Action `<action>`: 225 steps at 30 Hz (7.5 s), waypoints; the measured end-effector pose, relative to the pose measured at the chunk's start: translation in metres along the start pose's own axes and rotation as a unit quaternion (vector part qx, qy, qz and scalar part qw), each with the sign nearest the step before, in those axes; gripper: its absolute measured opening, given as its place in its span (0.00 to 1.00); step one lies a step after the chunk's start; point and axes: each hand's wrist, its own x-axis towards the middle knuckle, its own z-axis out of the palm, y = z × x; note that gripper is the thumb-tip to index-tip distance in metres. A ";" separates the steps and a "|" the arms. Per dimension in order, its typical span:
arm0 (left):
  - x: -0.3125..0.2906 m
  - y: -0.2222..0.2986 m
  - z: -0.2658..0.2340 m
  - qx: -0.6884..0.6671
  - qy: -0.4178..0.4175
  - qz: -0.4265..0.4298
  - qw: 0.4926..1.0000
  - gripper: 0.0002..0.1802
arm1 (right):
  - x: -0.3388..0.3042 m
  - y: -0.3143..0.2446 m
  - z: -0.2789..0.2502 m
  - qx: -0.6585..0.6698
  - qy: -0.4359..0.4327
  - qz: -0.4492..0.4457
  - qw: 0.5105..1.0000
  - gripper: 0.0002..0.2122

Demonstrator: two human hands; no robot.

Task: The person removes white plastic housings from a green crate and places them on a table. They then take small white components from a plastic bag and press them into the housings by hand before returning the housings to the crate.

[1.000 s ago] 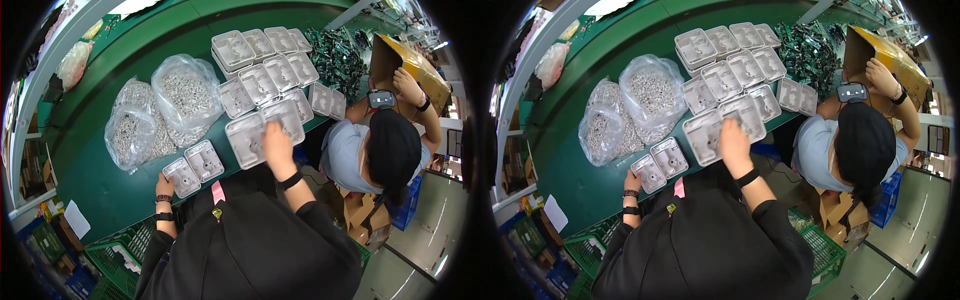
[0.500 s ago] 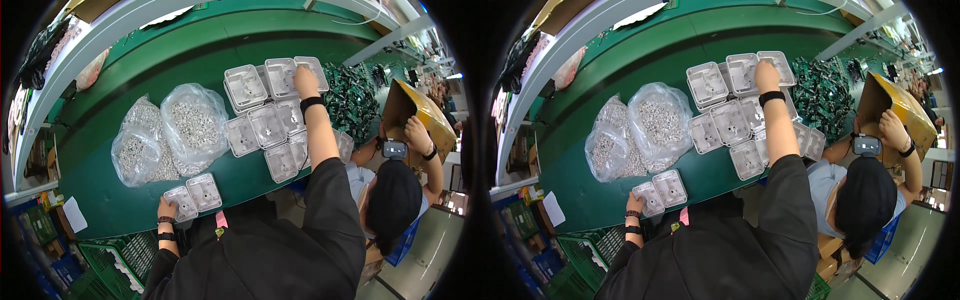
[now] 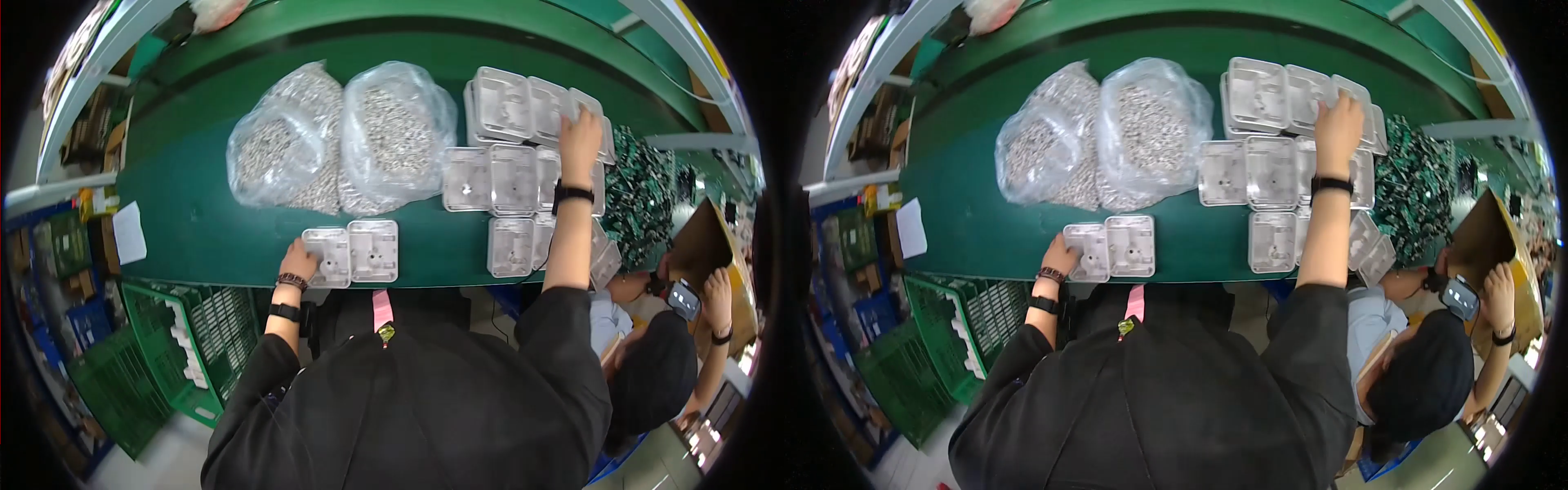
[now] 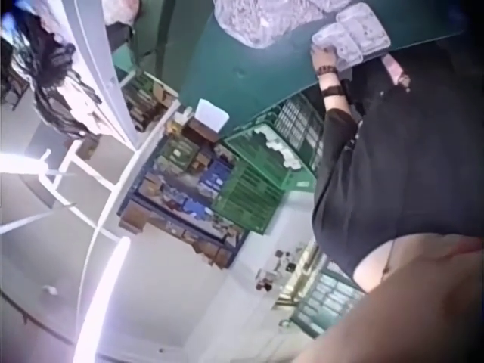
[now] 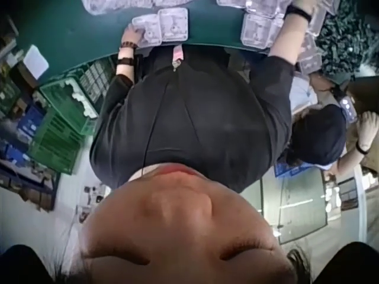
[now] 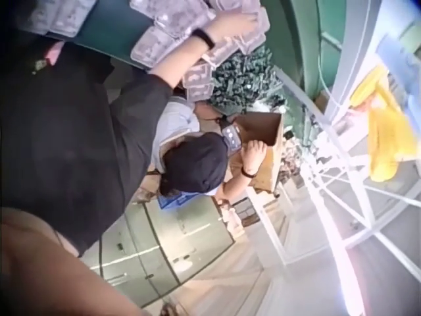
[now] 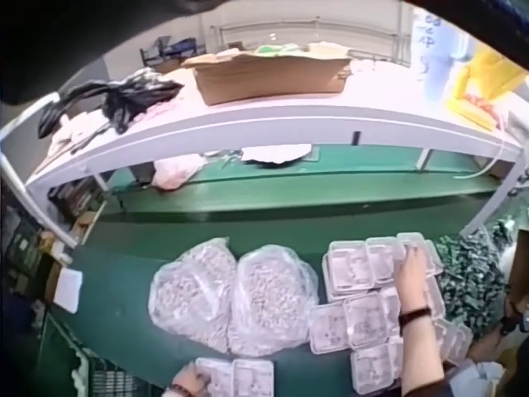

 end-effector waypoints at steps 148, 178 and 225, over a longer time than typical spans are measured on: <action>-0.032 -1.214 0.020 -0.746 0.335 -0.378 0.434 0.41 | -0.901 -1.378 0.038 0.229 -0.298 -0.566 0.734 0.20; -0.055 -1.202 0.029 -0.783 0.131 -0.236 0.561 0.36 | -0.877 -1.275 0.049 0.350 -0.801 -0.107 0.474 0.36; -0.052 -0.766 -0.278 -0.643 0.165 -0.011 0.748 0.32 | -0.465 -0.982 -0.061 0.650 -0.600 -0.018 0.465 0.35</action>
